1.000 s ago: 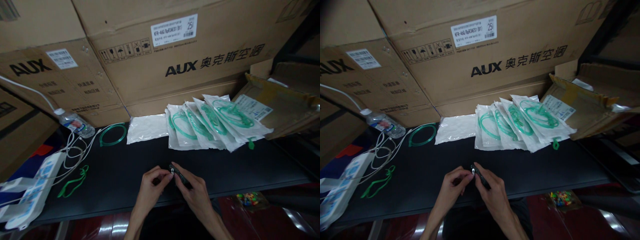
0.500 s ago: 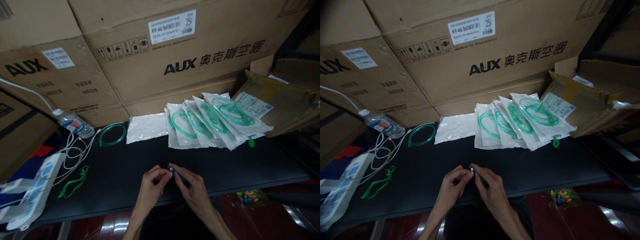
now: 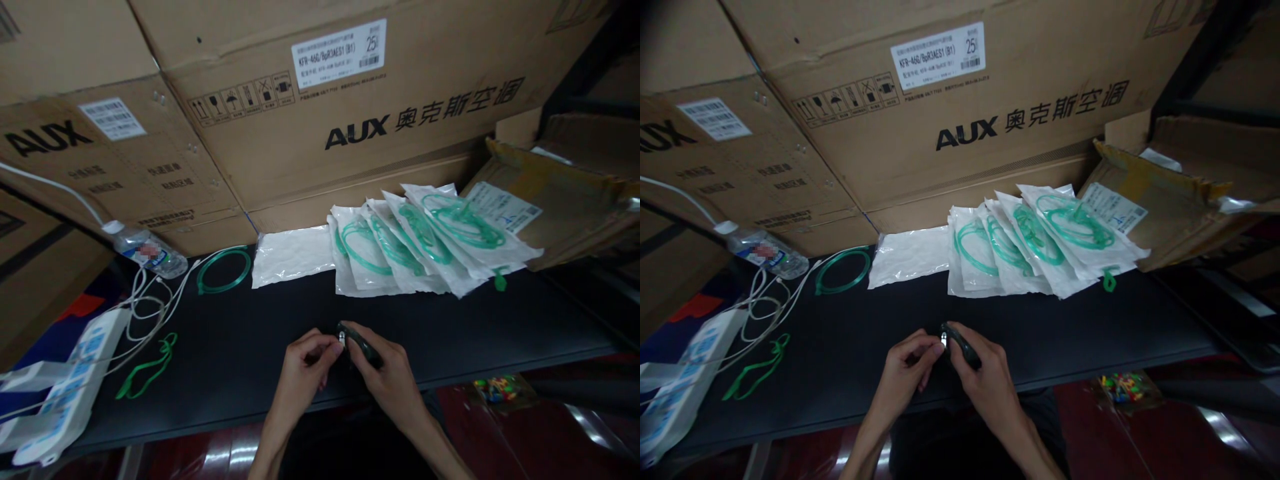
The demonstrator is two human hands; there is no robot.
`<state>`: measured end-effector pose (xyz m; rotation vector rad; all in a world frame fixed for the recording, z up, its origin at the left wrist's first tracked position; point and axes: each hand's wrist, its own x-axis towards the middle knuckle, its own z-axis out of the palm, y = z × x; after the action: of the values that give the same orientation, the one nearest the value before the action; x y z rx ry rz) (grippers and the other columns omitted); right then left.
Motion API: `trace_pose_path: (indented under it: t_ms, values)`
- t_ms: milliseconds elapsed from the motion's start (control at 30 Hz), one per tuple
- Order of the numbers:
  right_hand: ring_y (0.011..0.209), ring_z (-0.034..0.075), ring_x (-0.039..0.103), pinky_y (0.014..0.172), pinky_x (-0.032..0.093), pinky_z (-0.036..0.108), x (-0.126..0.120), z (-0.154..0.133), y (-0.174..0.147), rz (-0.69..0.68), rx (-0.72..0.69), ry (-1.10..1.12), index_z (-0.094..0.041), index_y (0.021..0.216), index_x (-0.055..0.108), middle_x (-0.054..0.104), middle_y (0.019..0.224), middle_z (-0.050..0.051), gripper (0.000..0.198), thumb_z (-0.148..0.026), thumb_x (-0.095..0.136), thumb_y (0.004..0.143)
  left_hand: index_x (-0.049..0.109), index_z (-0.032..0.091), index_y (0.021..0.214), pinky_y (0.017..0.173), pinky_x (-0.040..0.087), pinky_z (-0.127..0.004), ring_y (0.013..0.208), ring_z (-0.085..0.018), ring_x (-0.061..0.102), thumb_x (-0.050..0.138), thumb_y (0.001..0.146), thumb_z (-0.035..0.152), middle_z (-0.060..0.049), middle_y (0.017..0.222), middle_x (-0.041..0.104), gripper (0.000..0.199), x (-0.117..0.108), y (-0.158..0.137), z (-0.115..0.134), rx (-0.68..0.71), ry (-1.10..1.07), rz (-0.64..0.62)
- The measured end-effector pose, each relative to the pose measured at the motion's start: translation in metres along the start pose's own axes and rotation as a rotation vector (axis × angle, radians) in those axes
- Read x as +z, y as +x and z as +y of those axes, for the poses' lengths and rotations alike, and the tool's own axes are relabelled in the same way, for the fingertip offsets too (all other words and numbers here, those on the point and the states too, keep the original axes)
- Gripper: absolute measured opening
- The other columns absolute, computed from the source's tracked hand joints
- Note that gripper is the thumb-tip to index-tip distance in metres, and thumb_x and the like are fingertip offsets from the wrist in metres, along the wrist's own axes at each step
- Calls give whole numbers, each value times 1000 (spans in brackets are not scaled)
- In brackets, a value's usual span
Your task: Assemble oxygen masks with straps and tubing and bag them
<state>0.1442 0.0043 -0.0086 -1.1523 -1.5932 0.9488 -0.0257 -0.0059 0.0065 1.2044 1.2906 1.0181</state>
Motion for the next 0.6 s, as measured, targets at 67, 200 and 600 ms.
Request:
trace_pose_path:
  t_ms: [67, 200, 600]
  values:
    - [106, 22, 77, 96, 60, 29, -2, -3, 2, -19, 16, 8, -20, 120, 75, 81, 117, 8, 27, -23, 61, 96, 75, 16, 83, 37, 29, -15, 42, -1, 42, 70, 89, 51, 5, 73, 47, 36, -1, 1, 0, -11, -3, -8]
    - [100, 21, 78, 90, 61, 25, -5, -5, 2, -60, 41, 20, -21, 119, 75, 81, 114, 7, 27, -26, 61, 97, 75, 16, 83, 39, 29, -16, 44, -2, 41, 70, 89, 51, 6, 71, 47, 36, -2, 2, 0, 0, -5, -24]
    - [88, 18, 75, 80, 53, 22, -7, -8, 1, -136, 80, 33, -21, 109, 73, 79, 96, 3, 21, -29, 56, 99, 75, 32, 114, 79, 57, -25, 100, -17, 66, 69, 95, 29, -4, 120, 64, 20, -3, -3, -5, 322, 263, 103]
